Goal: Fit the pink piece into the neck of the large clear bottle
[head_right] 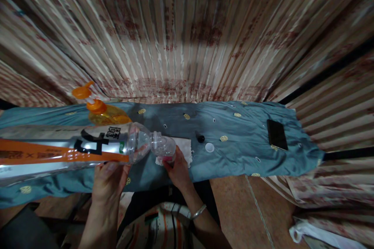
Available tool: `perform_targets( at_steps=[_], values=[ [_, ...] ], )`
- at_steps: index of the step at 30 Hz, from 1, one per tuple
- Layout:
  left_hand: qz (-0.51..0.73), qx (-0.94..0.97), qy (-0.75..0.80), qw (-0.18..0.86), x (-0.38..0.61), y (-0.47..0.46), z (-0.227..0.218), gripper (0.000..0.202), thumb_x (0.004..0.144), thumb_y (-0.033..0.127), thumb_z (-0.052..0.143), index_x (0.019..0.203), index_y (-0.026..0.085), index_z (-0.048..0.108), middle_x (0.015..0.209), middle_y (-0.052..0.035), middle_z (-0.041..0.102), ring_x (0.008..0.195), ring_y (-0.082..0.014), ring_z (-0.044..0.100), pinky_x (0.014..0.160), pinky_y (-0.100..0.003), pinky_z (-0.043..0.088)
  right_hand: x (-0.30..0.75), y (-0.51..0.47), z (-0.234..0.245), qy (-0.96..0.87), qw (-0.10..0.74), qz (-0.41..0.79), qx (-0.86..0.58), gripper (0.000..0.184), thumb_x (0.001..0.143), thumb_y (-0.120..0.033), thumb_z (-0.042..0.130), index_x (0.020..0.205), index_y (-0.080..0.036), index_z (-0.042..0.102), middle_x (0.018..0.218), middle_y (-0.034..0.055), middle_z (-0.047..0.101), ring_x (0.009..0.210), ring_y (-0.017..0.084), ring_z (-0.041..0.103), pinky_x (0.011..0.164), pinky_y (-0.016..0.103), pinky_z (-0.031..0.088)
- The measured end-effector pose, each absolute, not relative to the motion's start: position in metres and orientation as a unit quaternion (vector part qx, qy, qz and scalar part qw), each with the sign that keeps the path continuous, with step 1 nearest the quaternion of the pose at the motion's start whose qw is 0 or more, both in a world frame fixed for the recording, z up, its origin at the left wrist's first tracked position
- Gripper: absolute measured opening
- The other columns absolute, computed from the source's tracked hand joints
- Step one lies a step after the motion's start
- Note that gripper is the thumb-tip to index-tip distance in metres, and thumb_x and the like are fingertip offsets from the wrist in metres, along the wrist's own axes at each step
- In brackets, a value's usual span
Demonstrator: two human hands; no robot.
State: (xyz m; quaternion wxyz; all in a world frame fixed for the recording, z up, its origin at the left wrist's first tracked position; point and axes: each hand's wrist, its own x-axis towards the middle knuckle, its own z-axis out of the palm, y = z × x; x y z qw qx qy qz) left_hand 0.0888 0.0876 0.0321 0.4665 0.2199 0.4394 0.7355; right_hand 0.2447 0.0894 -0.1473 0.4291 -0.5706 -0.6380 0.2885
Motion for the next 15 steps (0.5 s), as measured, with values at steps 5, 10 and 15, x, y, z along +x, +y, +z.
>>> perform_targets(
  at_steps=[5, 10, 15],
  values=[
    [0.739, 0.210, 0.447, 0.458, 0.0859, 0.0855, 0.0292, 0.068, 0.030, 0.042, 0.099, 0.092, 0.030, 0.074, 0.076, -0.0006, 0.074, 0.083, -0.0286, 0.074, 0.080, -0.047, 0.063, 0.2458, 0.0899, -0.1436, -0.641, 0.410, 0.296, -0.578, 0.064, 0.083, -0.023, 0.073, 0.142, -0.022, 0.050, 0.138, 0.0146, 0.065, 0.127, 0.034, 0.063, 0.106, 0.052, 0.053],
    [0.739, 0.211, 0.448, 0.457, 0.0860, 0.0860, 0.0331, 0.073, 0.028, 0.041, 0.099, 0.095, 0.029, 0.074, 0.081, -0.0016, 0.075, 0.087, -0.0307, 0.074, 0.078, -0.047, 0.063, 0.2485, 0.0914, -0.1429, -0.654, 0.404, 0.291, -0.570, 0.065, 0.083, -0.023, 0.072, 0.144, -0.022, 0.050, 0.139, 0.0134, 0.064, 0.128, 0.033, 0.062, 0.107, 0.051, 0.053],
    [0.741, 0.208, 0.452, 0.451, 0.0855, 0.0857, 0.0314, 0.069, 0.029, 0.040, 0.099, 0.093, 0.028, 0.074, 0.076, -0.0016, 0.074, 0.079, -0.0290, 0.073, 0.075, -0.046, 0.063, 0.2527, 0.0949, -0.1445, -0.672, 0.394, 0.296, -0.552, 0.065, 0.084, -0.024, 0.072, 0.145, -0.023, 0.049, 0.139, 0.0130, 0.064, 0.128, 0.033, 0.062, 0.107, 0.052, 0.053]
  ],
)
